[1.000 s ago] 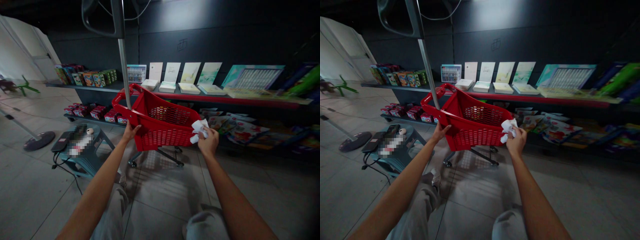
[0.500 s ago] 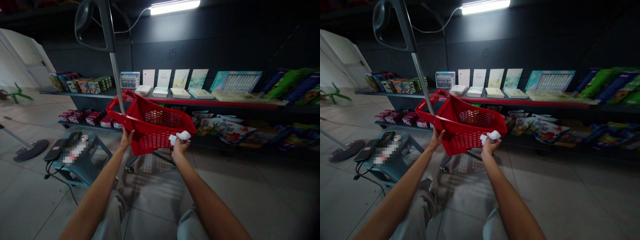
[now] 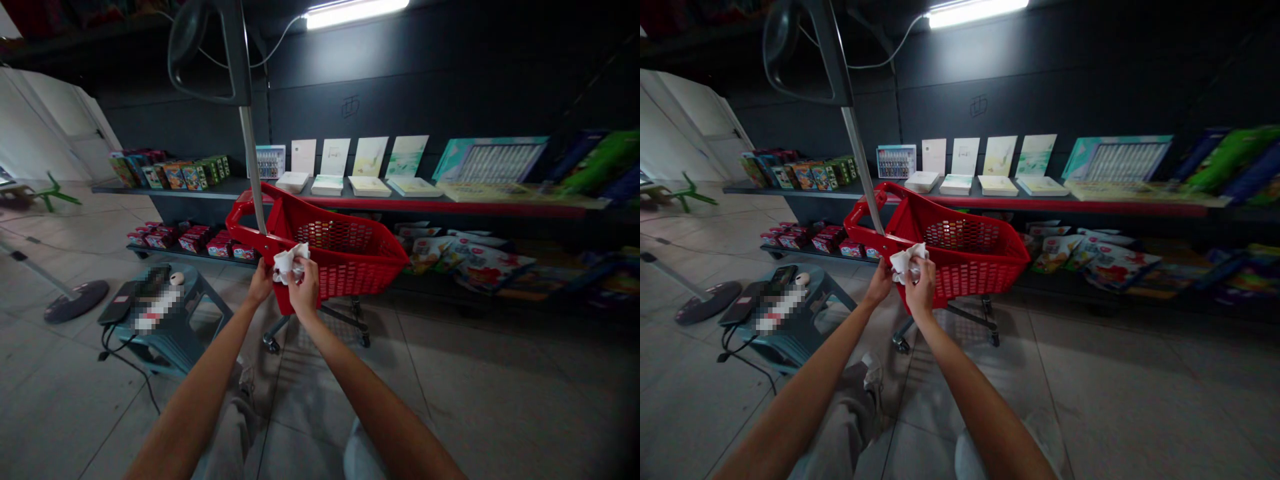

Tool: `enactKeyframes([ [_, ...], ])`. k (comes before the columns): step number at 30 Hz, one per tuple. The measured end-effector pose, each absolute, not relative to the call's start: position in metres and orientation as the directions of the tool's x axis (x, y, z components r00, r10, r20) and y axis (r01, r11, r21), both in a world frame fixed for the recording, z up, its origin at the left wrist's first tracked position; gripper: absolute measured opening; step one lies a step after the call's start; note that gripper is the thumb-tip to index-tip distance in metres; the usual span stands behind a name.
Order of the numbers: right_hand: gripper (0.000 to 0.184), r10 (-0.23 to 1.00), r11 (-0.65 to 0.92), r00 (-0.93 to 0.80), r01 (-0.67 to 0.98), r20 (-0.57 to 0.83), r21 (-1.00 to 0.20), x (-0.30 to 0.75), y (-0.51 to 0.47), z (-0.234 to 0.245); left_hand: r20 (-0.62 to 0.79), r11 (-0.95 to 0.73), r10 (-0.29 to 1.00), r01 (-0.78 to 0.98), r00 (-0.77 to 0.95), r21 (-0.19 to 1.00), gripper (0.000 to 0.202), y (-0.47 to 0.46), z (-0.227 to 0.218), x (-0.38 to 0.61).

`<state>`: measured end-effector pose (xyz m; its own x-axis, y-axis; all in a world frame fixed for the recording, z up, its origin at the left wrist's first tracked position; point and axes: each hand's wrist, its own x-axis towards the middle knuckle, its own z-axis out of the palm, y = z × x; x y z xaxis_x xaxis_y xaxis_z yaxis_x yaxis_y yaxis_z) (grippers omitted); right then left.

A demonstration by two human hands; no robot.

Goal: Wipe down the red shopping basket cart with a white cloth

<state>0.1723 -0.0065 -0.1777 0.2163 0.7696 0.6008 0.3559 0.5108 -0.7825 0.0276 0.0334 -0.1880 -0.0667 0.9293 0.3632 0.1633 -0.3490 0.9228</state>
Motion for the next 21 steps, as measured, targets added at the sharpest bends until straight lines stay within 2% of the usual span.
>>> enactKeyframes([
  [3, 0.038, 0.768, 0.559, 0.050, 0.432, 0.638, -0.708, 0.164, -0.009, -0.194, 0.222, -0.223, 0.974, -0.018, -0.043, 0.975, 0.057, 0.029, -0.185, 0.022],
  [6, 0.040, 0.769, 0.579, -0.115, 0.542, 0.629, -0.609, 0.164, -0.005, -0.224, 0.206, -0.210, 0.974, -0.044, -0.090, 0.977, 0.058, 0.024, -0.183, 0.022],
  [9, 0.035, 0.753, 0.603, -0.276, 0.653, 0.597, -0.458, 0.166, -0.001, -0.251, 0.216, -0.214, 0.965, 0.029, -0.148, 0.976, 0.056, 0.022, -0.183, 0.025],
  [13, 0.029, 0.679, 0.708, -0.522, 0.652, 0.516, -0.272, 0.167, -0.002, -0.281, 0.258, -0.241, 0.954, 0.121, -0.152, 0.963, 0.051, 0.022, -0.187, 0.030],
  [15, 0.023, 0.660, 0.735, -0.587, 0.634, 0.469, -0.240, 0.171, -0.005, -0.297, 0.312, -0.285, 0.940, 0.185, -0.136, 0.941, 0.053, 0.022, -0.191, 0.033],
  [18, 0.018, 0.683, 0.721, -0.602, 0.644, 0.414, -0.254, 0.179, -0.007, -0.317, 0.383, -0.328, 0.915, 0.313, -0.130, 0.891, 0.065, 0.020, -0.197, 0.037],
  [21, 0.017, 0.681, 0.725, -0.605, 0.638, 0.413, -0.260, 0.184, -0.005, -0.320, 0.373, -0.263, 0.916, 0.482, -0.148, 0.836, 0.070, 0.019, -0.202, 0.037],
])
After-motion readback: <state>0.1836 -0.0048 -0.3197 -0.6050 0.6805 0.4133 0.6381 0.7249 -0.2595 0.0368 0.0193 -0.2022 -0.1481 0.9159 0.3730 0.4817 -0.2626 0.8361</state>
